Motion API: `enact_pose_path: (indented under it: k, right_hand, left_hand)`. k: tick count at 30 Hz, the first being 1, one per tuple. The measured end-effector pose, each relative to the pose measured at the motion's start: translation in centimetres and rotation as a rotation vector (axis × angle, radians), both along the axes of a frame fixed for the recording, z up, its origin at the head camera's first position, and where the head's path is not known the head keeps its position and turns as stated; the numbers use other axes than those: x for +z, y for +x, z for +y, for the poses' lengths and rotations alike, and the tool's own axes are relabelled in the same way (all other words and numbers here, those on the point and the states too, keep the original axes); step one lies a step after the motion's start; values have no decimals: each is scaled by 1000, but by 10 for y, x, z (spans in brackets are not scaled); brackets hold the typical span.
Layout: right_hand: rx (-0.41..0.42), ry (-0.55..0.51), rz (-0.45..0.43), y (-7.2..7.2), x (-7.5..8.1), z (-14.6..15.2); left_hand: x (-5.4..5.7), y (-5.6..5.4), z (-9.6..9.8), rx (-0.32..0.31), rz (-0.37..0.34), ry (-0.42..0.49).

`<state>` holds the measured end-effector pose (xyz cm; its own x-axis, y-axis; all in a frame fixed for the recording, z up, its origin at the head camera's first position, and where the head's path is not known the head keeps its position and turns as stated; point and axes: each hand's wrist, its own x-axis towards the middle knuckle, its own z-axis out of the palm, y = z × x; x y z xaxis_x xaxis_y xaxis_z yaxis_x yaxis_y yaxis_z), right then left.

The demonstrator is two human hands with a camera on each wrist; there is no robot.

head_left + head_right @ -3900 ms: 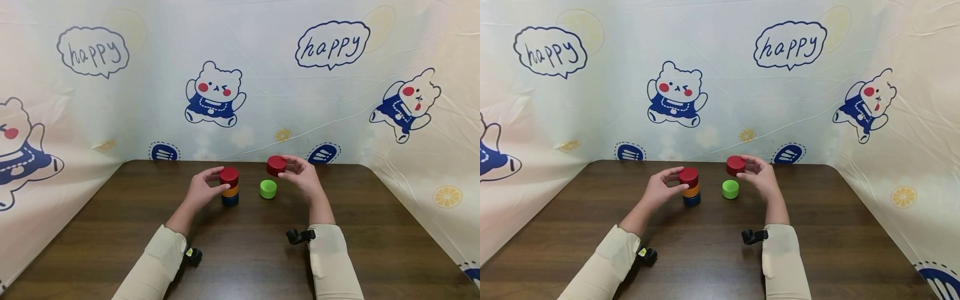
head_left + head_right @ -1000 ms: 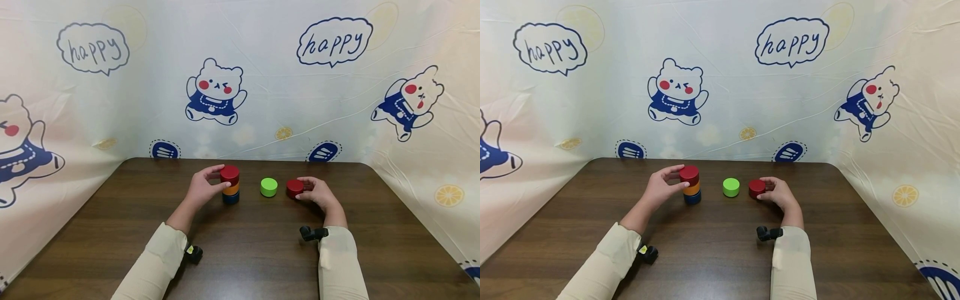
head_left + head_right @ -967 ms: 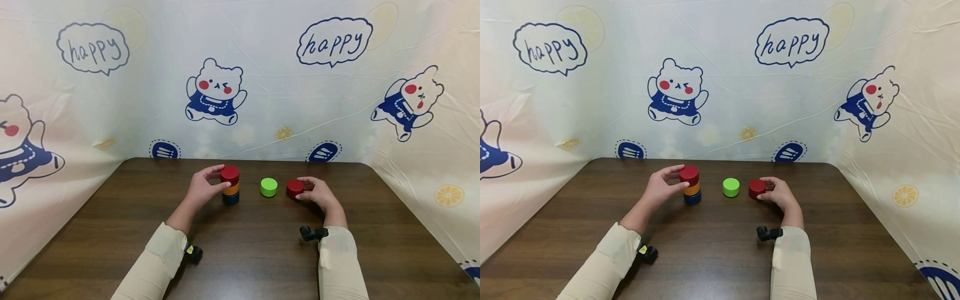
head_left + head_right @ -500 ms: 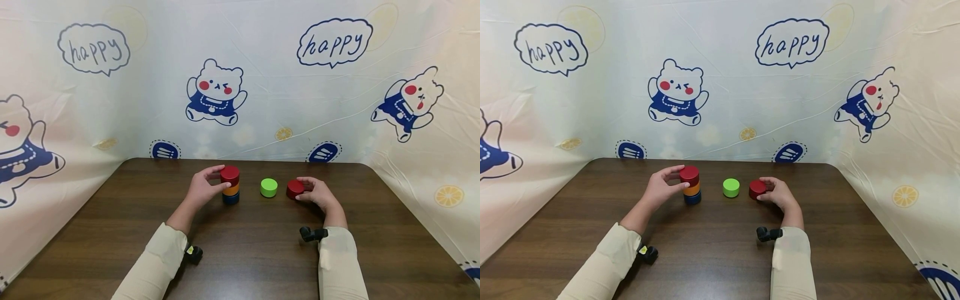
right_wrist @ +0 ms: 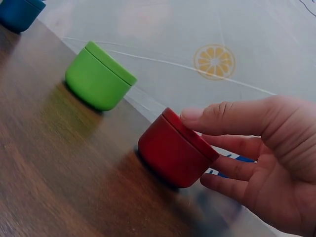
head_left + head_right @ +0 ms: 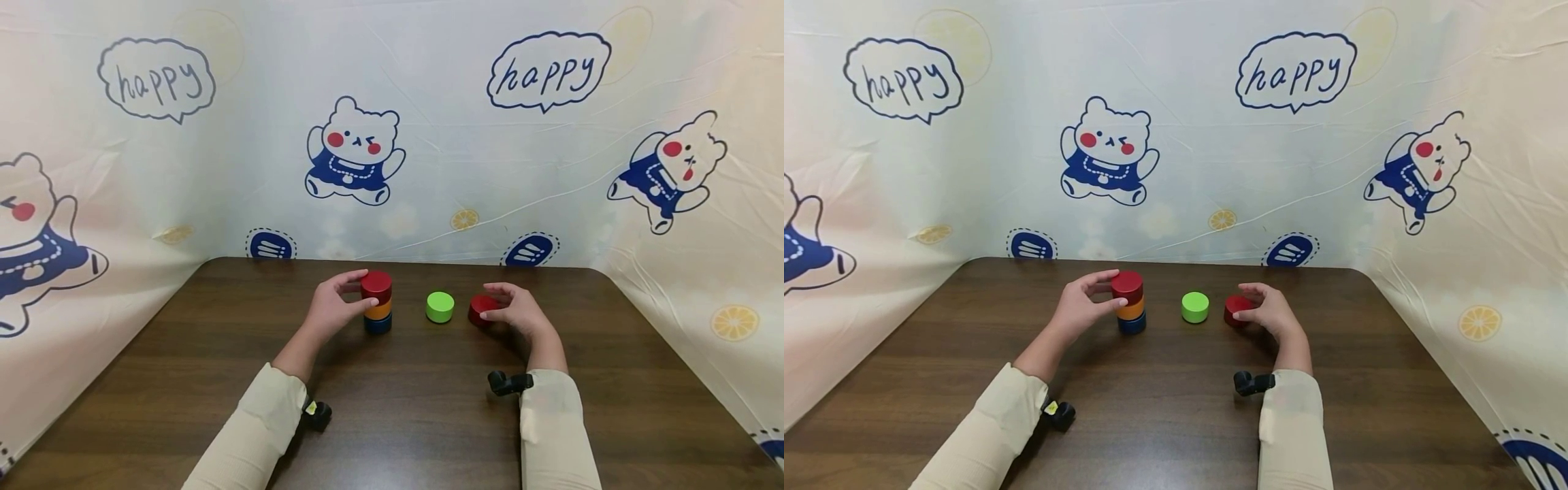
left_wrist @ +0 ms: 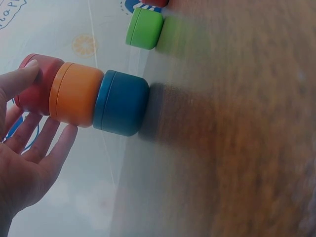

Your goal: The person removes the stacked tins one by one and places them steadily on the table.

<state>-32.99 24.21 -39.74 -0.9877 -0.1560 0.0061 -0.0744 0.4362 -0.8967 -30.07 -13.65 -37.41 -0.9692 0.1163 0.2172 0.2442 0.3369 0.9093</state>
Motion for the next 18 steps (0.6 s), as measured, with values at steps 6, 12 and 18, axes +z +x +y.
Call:
enact_pose_path:
  k: [6, 12, 18]
  right_hand:
    - [-8, 1, 18, 2, 7, -4]
    - [-42, -16, 43, 3, 13, -10]
    - [-47, -49, 44, 1, 18, -17]
  left_hand:
    - [0, 0, 0, 1, -6, -3]
    - [1, 0, 0, 2, -5, 0]
    - [-1, 0, 0, 4, -6, -2]
